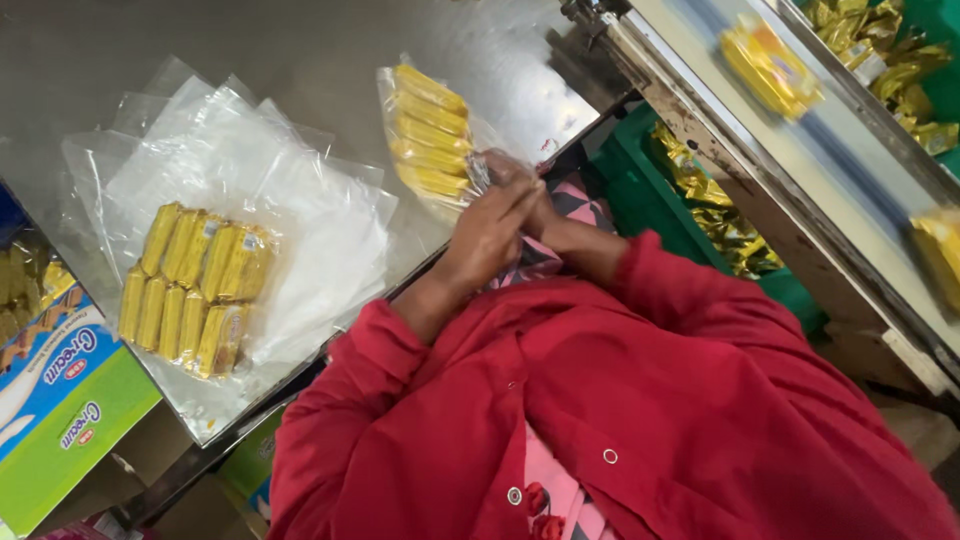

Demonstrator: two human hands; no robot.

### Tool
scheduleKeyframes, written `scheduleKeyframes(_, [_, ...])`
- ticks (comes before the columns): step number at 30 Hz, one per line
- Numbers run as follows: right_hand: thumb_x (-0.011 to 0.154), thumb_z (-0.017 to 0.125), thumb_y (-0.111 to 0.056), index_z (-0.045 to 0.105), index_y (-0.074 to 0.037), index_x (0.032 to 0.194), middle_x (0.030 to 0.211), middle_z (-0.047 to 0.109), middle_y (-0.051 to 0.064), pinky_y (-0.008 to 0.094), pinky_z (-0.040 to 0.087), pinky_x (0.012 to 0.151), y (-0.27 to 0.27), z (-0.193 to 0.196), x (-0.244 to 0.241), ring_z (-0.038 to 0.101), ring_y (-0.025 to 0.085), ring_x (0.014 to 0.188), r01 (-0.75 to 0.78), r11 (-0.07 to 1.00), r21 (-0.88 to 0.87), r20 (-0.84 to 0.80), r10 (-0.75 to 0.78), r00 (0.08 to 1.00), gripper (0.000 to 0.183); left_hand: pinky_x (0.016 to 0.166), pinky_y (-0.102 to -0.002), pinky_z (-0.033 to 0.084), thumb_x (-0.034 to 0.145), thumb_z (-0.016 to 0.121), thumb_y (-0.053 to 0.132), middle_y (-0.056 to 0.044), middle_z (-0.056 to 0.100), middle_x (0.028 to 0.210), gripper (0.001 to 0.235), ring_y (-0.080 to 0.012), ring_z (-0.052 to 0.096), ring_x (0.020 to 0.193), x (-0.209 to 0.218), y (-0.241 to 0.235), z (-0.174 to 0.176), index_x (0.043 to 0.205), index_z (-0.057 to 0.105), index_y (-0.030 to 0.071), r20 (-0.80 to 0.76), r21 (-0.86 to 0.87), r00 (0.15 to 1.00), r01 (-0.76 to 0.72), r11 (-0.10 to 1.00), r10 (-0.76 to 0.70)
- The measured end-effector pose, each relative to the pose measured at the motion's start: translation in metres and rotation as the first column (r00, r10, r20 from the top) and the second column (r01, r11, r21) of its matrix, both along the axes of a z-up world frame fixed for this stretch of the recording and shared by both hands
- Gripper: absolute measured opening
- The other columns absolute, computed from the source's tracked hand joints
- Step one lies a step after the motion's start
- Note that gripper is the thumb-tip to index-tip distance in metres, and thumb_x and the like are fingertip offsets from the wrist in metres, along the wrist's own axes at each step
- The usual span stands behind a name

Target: The person places individually wrapped yellow snack bars into clear plastic bags on a metal table. They repeatedly pick up snacks from a conveyor belt and a pile, arrange them into bags, and move the filled bags aside. The task involves repetitive pick-and-place motions with no visible tools.

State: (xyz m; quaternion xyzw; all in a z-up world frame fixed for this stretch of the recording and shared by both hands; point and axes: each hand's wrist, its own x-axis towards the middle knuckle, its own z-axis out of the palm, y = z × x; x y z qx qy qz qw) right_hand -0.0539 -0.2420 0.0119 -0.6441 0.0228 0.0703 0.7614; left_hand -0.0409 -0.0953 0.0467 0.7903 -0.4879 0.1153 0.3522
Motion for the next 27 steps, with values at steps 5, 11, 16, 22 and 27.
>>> scheduleKeyframes(5, [0.080,0.068,-0.012,0.058,-0.011,0.123,0.115,0.068,0.009,0.045,0.055,0.086,0.011,-0.025,0.048,0.066,0.029,0.108,0.111,0.961,-0.254,0.205,-0.059,0.977,0.044,0.094,-0.045,0.056,0.080,0.064,-0.007,-0.017,0.065,0.129,0.057,-0.0379,0.065,0.110,0.008,0.013,0.018,0.136,0.063,0.004,-0.049,-0.040,0.999,-0.004,0.999,0.002])
scheduleKeyframes(11, [0.081,0.068,-0.016,0.060,-0.010,0.121,0.116,0.068,0.011,0.046,0.054,0.087,0.014,-0.030,0.039,0.065,0.032,0.109,0.129,0.915,-0.382,0.327,0.004,0.945,0.041,0.095,-0.042,0.058,0.078,0.060,-0.010,-0.013,0.066,0.130,0.059,-0.0360,0.068,0.112,-0.005,0.012,0.024,0.134,0.063,0.008,-0.076,-0.088,0.997,-0.013,0.996,0.007])
scheduleKeyframes(16, [0.083,0.067,-0.020,0.062,-0.010,0.120,0.117,0.068,0.013,0.048,0.052,0.089,0.006,-0.028,0.046,0.064,0.034,0.110,0.100,0.926,-0.365,0.311,0.019,0.950,0.039,0.098,-0.044,0.056,0.081,0.061,-0.008,-0.016,0.062,0.138,0.062,-0.0385,0.065,0.119,-0.017,0.004,0.046,0.141,0.058,0.006,-0.087,-0.066,0.989,0.115,0.991,-0.120])
scheduleKeyframes(22, [0.084,0.067,-0.025,0.065,-0.009,0.118,0.118,0.068,0.015,0.049,0.050,0.090,-0.010,-0.027,0.042,0.063,0.036,0.112,0.206,0.786,-0.583,0.341,0.006,0.940,0.037,0.104,-0.045,0.053,0.077,0.062,-0.003,-0.017,0.063,0.138,0.063,-0.0395,0.062,0.122,0.001,-0.004,0.021,0.138,0.060,0.008,-0.227,0.006,0.964,-0.143,0.990,0.140])
scheduleKeyframes(27, [0.086,0.067,-0.028,0.067,-0.009,0.117,0.119,0.068,0.017,0.050,0.049,0.092,-0.007,-0.028,0.029,0.062,0.038,0.113,0.444,0.508,-0.738,0.585,0.155,0.796,0.037,0.108,-0.045,0.051,0.078,0.063,0.000,-0.017,0.062,0.137,0.060,-0.0403,0.060,0.126,-0.007,-0.004,0.006,0.138,0.061,0.008,-0.242,-0.021,0.968,-0.073,0.997,0.066])
